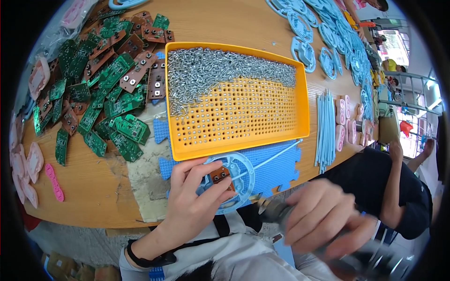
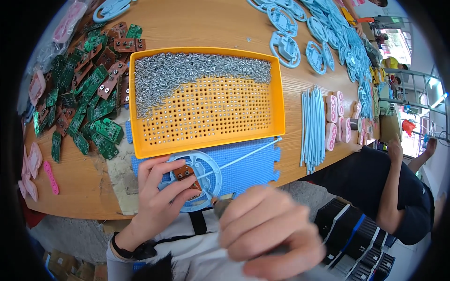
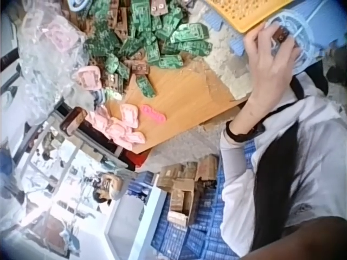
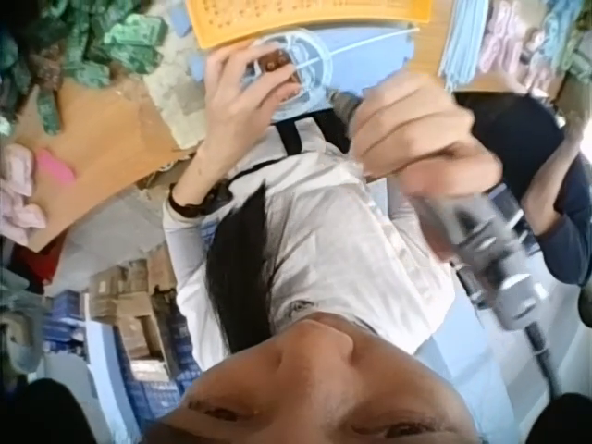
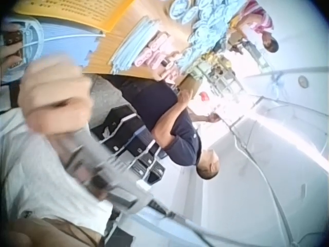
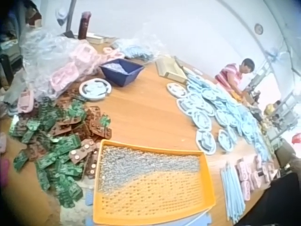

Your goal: Assembling electronic components using a power screwdriver.

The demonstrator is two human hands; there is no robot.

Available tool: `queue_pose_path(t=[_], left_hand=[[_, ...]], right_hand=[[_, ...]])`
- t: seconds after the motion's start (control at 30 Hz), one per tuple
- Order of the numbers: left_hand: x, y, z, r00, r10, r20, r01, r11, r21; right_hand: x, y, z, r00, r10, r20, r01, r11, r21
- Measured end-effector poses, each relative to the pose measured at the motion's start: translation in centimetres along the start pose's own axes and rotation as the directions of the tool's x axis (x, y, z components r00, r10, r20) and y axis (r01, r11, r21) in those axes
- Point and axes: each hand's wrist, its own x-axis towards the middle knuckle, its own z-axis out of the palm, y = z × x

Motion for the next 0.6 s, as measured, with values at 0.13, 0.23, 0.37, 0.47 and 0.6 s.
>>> queue_pose_path(t=[0.13, 0.23, 0.37, 0.47, 0.6], left_hand=[[-0.1, -0.1, 0.0, 1.0, -0.01, 0.005, 0.01, 1.0, -0.01], [0.1, 0.1, -0.1, 1.0, -0.021, 0.019, 0.021, 1.0, -0.012], [0.0, 0.1, 0.1, 1.0, -0.017, 0.006, 0.017, 1.0, -0.005], [0.0, 0.1, 0.0, 1.0, -0.021, 0.001, 0.021, 1.0, -0.003], [0.1, 0.1, 0.0, 1.0, -0.012, 0.007, 0.012, 1.0, 0.009]], right_hand=[[1.0, 1.0, -2.6, 0.98, -0.074, -0.184, 0.007, 0.94, -0.34], [0.9, 3.0, -5.8, 0.98, -0.157, -0.122, 0.103, 0.926, -0.363], [0.8, 4.2, -6.9, 0.972, -0.085, -0.22, 0.016, 0.953, -0.301], [1.0, 5.5, -6.8, 0.96, -0.146, -0.238, 0.049, 0.927, -0.371], [0.6, 5.9, -6.7, 0.945, -0.145, -0.293, 0.011, 0.909, -0.417]])
